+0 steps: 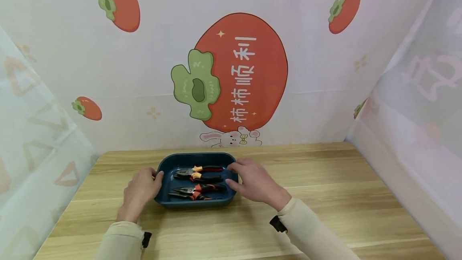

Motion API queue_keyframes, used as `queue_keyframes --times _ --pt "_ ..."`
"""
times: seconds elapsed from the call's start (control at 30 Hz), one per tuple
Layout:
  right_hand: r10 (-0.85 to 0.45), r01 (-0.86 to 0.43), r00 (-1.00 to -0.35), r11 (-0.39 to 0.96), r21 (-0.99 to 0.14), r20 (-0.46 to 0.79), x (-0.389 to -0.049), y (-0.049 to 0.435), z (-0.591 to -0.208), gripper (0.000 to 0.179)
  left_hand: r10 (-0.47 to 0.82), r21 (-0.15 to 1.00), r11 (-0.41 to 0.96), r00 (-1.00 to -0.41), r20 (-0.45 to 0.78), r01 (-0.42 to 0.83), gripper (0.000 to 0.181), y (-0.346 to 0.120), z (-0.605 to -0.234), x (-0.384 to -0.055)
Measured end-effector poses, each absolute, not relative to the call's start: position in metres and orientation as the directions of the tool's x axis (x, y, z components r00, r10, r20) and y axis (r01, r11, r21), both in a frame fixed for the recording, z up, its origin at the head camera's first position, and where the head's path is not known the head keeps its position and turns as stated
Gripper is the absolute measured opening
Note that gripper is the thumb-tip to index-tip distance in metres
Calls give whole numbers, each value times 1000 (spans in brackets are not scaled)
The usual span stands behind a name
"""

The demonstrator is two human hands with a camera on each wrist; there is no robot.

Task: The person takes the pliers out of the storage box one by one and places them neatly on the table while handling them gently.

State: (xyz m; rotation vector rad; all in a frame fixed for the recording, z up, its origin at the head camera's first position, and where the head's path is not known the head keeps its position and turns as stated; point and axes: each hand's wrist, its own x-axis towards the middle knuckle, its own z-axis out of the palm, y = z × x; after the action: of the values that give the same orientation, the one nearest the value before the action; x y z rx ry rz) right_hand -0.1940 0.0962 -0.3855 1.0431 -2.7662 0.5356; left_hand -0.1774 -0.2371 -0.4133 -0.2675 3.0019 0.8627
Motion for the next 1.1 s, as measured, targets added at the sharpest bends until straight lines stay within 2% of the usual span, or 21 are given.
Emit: queue_keyframes --times 0.57,1.1 --pt "-677 -679 -725 673 -293 127 -206 63 -381 35 -160 497 853 -987 -36 -156 28 -237 -419 -178" --pt "-685 -644 -727 703 -300 -43 -219 33 -388 46 -157 482 860 -986 -60 -167 25 -237 -417 -178"
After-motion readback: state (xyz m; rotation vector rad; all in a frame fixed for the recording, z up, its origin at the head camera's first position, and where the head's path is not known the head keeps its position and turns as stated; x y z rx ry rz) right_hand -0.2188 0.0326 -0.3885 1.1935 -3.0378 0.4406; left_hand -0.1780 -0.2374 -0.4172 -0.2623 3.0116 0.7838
